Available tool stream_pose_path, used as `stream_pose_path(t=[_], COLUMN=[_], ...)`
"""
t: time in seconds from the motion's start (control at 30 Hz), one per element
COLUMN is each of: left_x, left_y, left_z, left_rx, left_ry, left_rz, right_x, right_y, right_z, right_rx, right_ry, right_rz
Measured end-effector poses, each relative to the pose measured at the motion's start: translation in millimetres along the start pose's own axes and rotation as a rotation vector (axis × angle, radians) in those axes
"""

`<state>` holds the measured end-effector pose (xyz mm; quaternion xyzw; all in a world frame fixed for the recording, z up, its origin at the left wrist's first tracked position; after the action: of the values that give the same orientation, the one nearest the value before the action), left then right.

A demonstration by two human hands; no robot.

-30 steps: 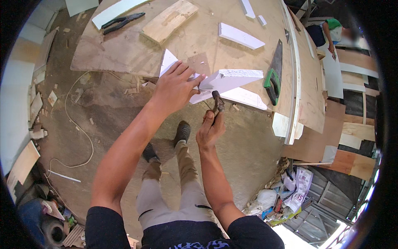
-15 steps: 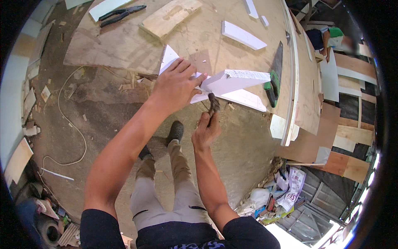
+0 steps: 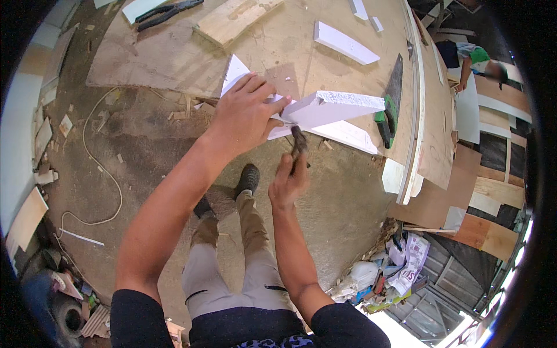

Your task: The person assembles pieces of a white wooden model, aligning wood components and driving small nails into them using a hammer.

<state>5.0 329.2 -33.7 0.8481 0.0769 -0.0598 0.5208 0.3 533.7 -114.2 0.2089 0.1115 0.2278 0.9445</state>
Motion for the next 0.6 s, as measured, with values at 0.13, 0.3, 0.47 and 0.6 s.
stream_pose_path(t=[0.13, 0.3, 0.47, 0.6], left_x=[3, 0, 0, -1], left_y=[-1, -1, -1, 0], left_z=[3, 0, 0, 1], left_rx=[0.029, 0.004, -0.019, 0.007], left_ry=[0.004, 0.005, 0.003, 0.007], left_rz=[-0.019, 0.014, 0.006, 0.011], right_x=[-10, -11, -12, -8], right_y=[2, 2, -2, 4], right_z=[11, 9, 4, 13], right_rx=[-0.029, 0.126, 0.182, 0.069], right_ry=[0.066, 0.039, 0.013, 0.016], right_rz=[-0.057, 0.005, 0.046, 0.021])
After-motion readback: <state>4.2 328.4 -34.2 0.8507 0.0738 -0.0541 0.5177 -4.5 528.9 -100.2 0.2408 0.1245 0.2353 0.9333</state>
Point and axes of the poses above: each hand's wrist, its own x-axis away from the middle knuckle, its own y-axis out of the back of the hand, z = x × y, the point moved 10 cm from there along -x, towards the middle knuckle, and after that the axes turned 13 degrees about z, right-handed, at the moved point
